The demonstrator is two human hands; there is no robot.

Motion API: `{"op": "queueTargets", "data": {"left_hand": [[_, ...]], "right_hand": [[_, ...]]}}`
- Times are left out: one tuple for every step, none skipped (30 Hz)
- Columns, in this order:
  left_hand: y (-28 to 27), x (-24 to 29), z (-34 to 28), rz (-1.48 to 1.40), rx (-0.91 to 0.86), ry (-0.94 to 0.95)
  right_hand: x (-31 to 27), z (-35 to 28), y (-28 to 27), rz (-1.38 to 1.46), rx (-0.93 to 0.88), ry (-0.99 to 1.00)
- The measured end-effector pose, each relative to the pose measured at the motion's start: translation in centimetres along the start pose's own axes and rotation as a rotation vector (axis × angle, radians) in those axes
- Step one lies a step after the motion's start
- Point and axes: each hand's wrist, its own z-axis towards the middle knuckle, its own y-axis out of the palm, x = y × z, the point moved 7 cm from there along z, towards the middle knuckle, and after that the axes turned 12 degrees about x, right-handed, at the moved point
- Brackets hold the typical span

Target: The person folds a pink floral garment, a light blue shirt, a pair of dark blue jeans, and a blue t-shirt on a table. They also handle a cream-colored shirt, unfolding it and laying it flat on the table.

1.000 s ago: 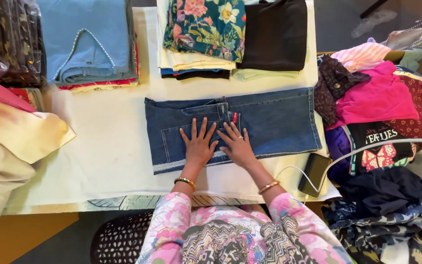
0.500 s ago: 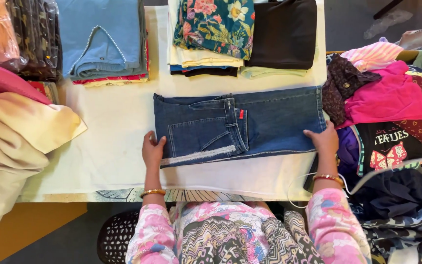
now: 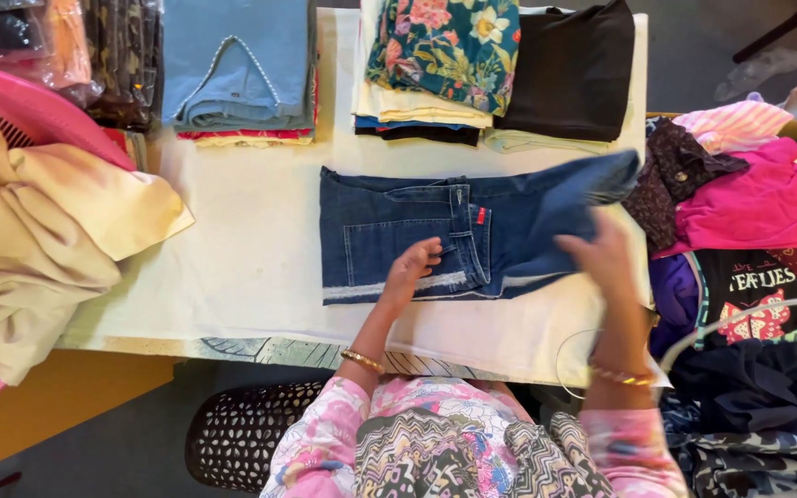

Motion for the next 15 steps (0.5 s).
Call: {"op": "queueTargets", "data": {"left_hand": [[-0.8, 1.3, -0.2, 0.001, 0.006, 0.001], [-1.7, 2.4, -0.4, -0.146, 0.030, -0.063], [-2.5, 3.6, -0.4, -0.293, 0.049, -0.124], [-4.0, 3.5, -0.3, -0.292, 0.051, -0.120], [-5.4, 2.9, -0.3, -0.475, 0.073, -0.211], [-6.8, 2.3, -0.4, -0.658, 0.096, -0.302], [-8.0, -0.5, 0.6, -0.659, 0.101, -0.296], [-9.6, -3.2, 1.8, -0.637, 0.151, -0.267], [-11.5, -5.8, 3.0, -0.616, 0.203, -0.233], [-11.0, -4.7, 3.4, -0.618, 0.212, -0.222], [-10.1, -4.3, 3.1, -0.423, 0.200, -0.220], [-9.3, -3.9, 2.8, -0.228, 0.187, -0.220], [-8.5, -4.6, 2.9, -0.236, 0.196, -0.225], [-7.8, -4.8, 3.0, -0.177, 0.223, -0.163], [-7.1, -4.4, 4.1, -0.112, 0.243, -0.088]], "right_hand": [[-4.3, -1.2, 3.1, 0.002, -0.005, -0.003], [-7.8, -3.3, 6.7, -0.047, -0.105, 0.073], [-11.3, -6.0, 9.8, -0.097, -0.200, 0.147], [-11.8, -7.8, 13.1, -0.095, -0.200, 0.143], [-13.8, -9.9, 16.8, -0.143, -0.269, -0.107], [-15.7, -12.4, 20.6, -0.191, -0.336, -0.358], [-14.5, -13.2, 22.0, -0.188, -0.341, -0.365], [-13.2, -14.6, 24.3, -0.239, -0.481, -0.415], [-12.0, -15.9, 26.6, -0.291, -0.623, -0.468], [-11.6, -15.7, 26.1, -0.288, -0.628, -0.481], [-11.0, -15.7, 25.2, -0.264, -0.610, -0.470], [-10.3, -15.7, 24.3, -0.242, -0.592, -0.459], [-10.6, -15.5, 23.3, -0.246, -0.604, -0.460], [-11.7, -14.7, 21.3, -0.277, -0.424, -0.571], [-13.3, -13.5, 19.4, -0.301, -0.227, -0.687]]}}
